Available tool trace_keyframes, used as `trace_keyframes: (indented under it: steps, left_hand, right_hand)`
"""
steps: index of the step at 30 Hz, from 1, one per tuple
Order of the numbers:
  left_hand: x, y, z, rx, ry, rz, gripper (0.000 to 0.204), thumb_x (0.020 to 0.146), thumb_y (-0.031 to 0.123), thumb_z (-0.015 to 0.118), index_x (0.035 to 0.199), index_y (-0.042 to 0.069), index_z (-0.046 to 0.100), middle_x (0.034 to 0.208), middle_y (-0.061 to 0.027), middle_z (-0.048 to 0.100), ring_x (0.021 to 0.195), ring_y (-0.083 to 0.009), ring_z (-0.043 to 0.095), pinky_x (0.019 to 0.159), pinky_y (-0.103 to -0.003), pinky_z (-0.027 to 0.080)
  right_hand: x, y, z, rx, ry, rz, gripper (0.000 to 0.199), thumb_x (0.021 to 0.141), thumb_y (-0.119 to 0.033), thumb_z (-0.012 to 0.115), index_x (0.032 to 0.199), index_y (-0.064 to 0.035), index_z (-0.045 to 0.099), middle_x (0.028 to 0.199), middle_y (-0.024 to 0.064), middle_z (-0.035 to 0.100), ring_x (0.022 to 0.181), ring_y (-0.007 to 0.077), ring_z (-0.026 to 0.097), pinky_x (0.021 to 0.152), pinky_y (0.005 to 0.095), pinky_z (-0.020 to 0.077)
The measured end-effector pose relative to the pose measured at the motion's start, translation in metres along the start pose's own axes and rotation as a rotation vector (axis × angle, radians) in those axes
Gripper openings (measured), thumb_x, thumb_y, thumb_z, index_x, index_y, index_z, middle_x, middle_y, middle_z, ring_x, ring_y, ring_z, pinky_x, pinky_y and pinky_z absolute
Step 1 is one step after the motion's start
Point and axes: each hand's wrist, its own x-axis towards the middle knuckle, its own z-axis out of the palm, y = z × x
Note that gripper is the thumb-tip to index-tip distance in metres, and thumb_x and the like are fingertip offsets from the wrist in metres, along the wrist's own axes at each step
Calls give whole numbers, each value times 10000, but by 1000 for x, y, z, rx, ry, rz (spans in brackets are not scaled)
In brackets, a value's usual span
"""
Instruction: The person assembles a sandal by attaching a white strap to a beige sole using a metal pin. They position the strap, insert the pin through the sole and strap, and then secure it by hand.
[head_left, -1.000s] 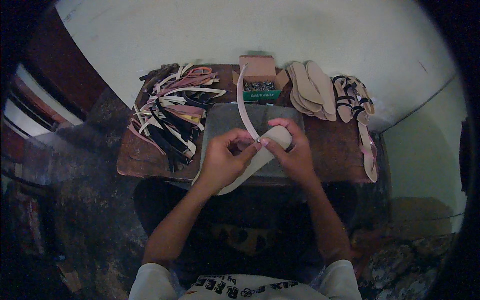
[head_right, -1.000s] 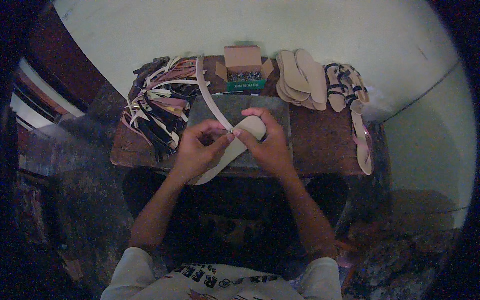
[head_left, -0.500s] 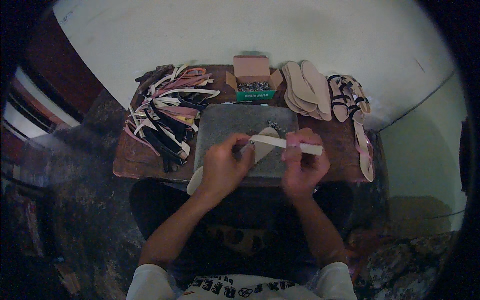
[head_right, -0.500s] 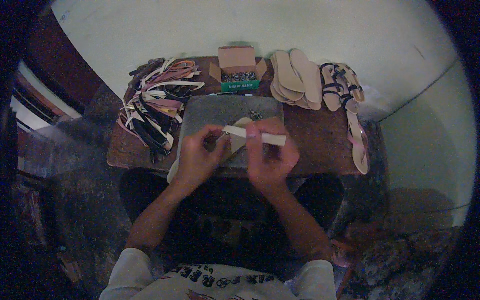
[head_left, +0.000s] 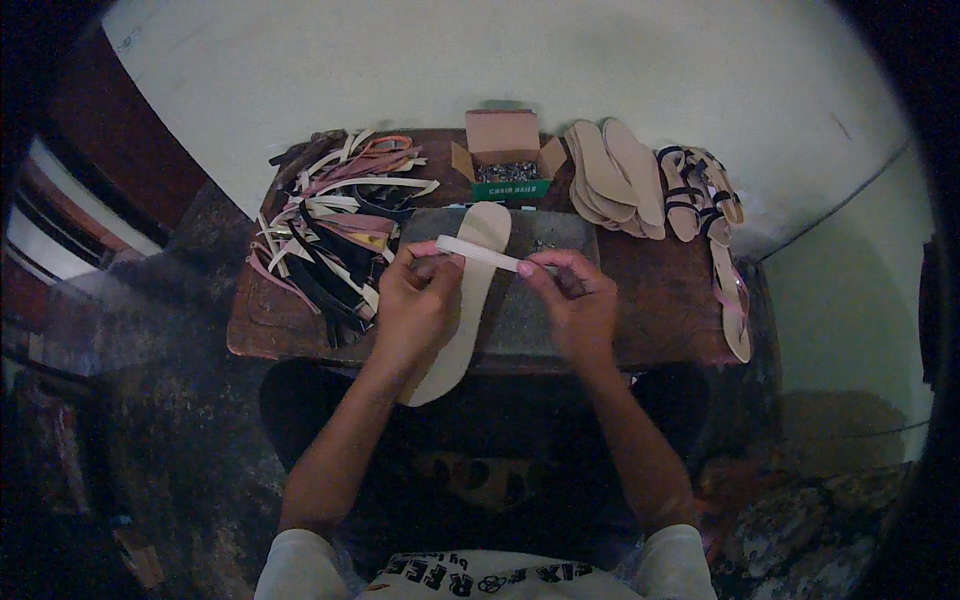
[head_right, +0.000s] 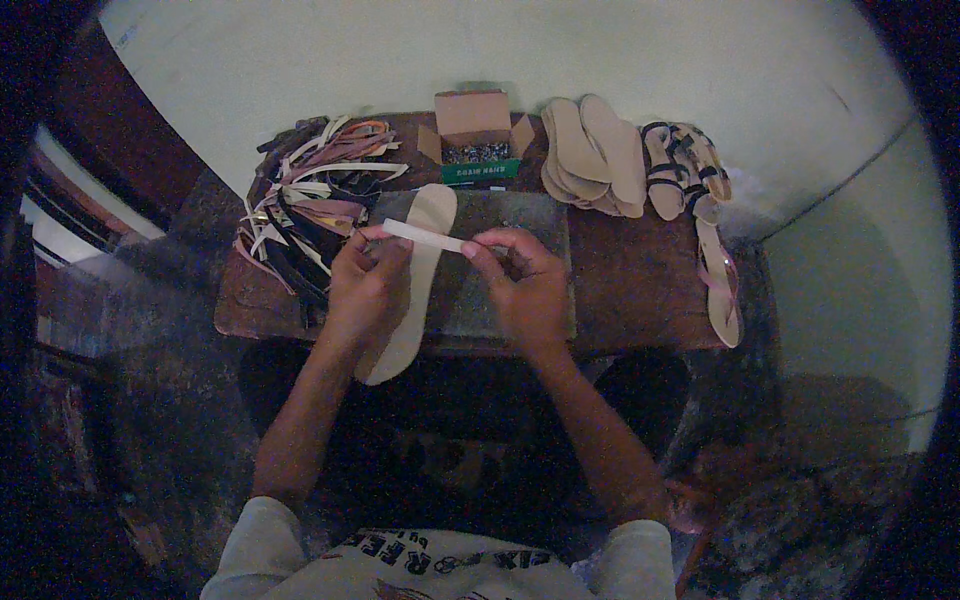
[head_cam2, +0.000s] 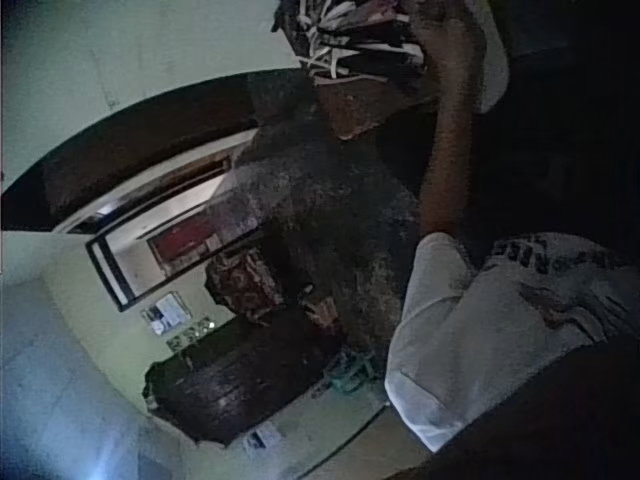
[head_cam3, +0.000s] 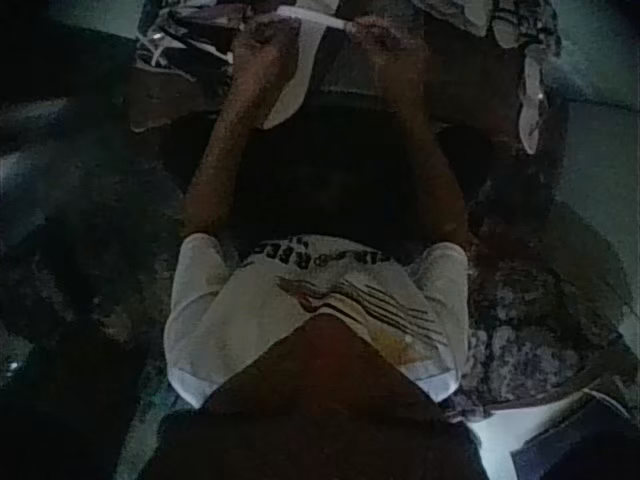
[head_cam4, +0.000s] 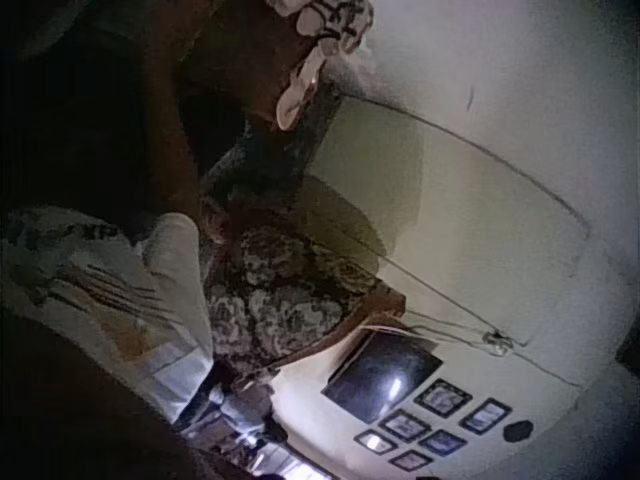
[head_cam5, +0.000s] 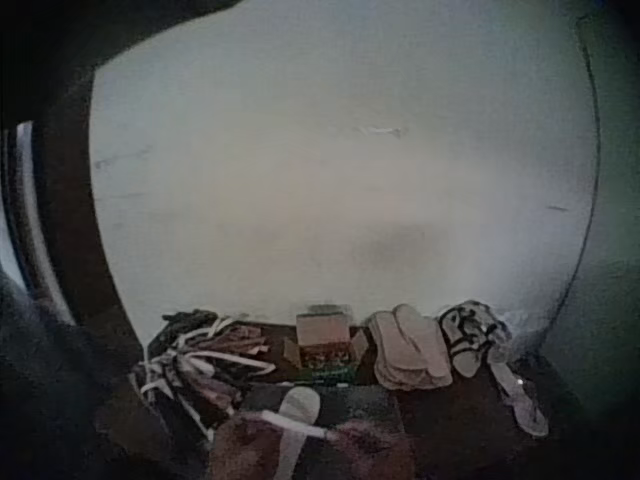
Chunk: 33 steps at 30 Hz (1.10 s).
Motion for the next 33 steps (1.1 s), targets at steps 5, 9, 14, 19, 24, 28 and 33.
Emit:
trace_keyframes:
  steps: [5,9,14,19,24,28,33]
  left_hand:
    - [3,-12,-2,-25,29,24,220,924,59,675,1100,19,549,914,-87,697,730,-100,612,601,-248,462]
    - [0,-7,-4,-20,14,30,241,917,72,691,1096,17,540,894,-80,690,708,-96,601,597,-248,459]
    - [-3,-2,0,9,52,9,258,917,98,713,1088,20,536,883,-74,684,701,-91,593,594,-250,458]
    - [-5,-3,4,27,85,21,250,914,87,715,1083,20,543,902,-76,692,742,-98,608,629,-258,473]
    - [7,-18,-9,83,54,136,241,908,51,700,1083,17,538,929,-81,698,799,-108,628,692,-258,489]
    - [9,-18,-8,-2,47,93,228,907,41,688,1080,17,540,931,-79,697,778,-106,629,671,-257,490]
    - [7,-16,-5,-9,54,86,231,906,50,686,1085,23,542,908,-70,691,723,-98,615,612,-256,479]
  right_hand:
    - [-4,-8,11,-266,-18,-296,228,847,3,729,1073,-16,715,1110,127,667,992,242,669,839,324,546]
    - [-4,-2,9,-409,-76,-461,348,825,37,698,1167,-28,696,1151,153,622,1022,291,656,869,336,532]
    - [-7,-7,10,-541,-73,-477,412,825,33,683,1232,-30,673,992,163,546,889,306,600,770,384,513]
    - [-5,1,11,-623,-50,-528,371,837,4,697,1207,-9,675,919,161,515,819,313,562,724,394,496]
    - [-5,-7,11,-400,-108,-454,280,815,-21,752,1091,-8,703,891,124,574,783,258,604,710,357,510]
    - [-4,-14,5,-295,-83,-438,267,768,-56,821,1014,-19,725,869,79,606,730,175,610,683,318,519]
    - [-4,-18,2,-274,-59,-406,258,742,-67,851,972,-26,743,853,64,616,708,151,608,659,301,524]
